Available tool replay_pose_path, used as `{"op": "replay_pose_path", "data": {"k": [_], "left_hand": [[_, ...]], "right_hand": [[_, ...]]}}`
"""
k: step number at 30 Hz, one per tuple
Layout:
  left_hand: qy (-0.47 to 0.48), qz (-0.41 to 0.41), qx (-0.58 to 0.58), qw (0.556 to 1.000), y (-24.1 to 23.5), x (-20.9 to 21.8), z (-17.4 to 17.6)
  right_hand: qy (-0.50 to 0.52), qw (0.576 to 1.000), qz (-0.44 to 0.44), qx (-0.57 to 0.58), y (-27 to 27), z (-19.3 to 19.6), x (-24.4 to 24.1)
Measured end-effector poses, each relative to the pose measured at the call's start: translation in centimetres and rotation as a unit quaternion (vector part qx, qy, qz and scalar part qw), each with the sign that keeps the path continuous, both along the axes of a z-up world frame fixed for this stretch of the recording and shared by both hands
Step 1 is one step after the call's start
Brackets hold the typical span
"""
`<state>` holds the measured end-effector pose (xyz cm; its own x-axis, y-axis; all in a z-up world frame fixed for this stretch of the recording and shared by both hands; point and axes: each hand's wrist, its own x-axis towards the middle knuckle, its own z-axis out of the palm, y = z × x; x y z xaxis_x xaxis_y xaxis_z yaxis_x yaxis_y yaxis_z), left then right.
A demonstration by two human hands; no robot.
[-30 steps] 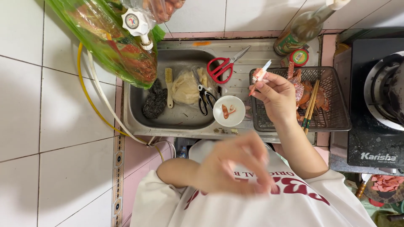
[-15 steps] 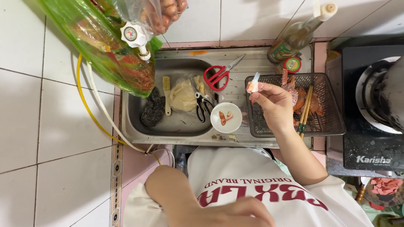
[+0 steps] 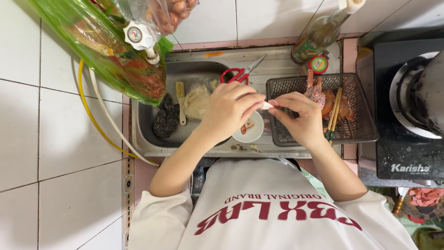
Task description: The person cuts open cooked crab legs with red-handled scissors at a kitchen sink, then breaks the shells apart by hand to pull out the crab meat, placing the meat in a small white bowl and the empty shells in a basket.
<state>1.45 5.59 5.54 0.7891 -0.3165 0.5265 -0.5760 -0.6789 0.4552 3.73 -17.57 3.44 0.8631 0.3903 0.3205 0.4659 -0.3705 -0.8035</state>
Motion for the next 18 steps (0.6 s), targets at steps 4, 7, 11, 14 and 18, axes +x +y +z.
{"op": "replay_pose_path", "data": {"k": [4, 7, 11, 14, 18], "left_hand": [[-0.026, 0.008, 0.048, 0.998, 0.0, 0.1, -0.4], [-0.061, 0.022, 0.083, 0.994, 0.0, 0.1, -0.8], [-0.077, 0.046, 0.094, 0.992, 0.5, 0.3, -0.8], [-0.049, 0.056, 0.073, 0.994, 1.1, 0.3, -1.1], [-0.031, 0.07, 0.039, 0.996, 1.8, 0.5, -1.7]], "right_hand": [[-0.064, 0.998, -0.009, -0.029, 0.3, -0.3, -0.1], [-0.108, 0.992, -0.016, -0.058, 0.5, -0.5, -0.2], [-0.097, 0.992, -0.024, -0.07, 0.6, -1.0, 0.1], [-0.072, 0.995, -0.026, -0.066, 0.6, -1.3, 0.2], [-0.044, 0.997, -0.029, -0.06, 0.6, -1.3, 0.5]]}}
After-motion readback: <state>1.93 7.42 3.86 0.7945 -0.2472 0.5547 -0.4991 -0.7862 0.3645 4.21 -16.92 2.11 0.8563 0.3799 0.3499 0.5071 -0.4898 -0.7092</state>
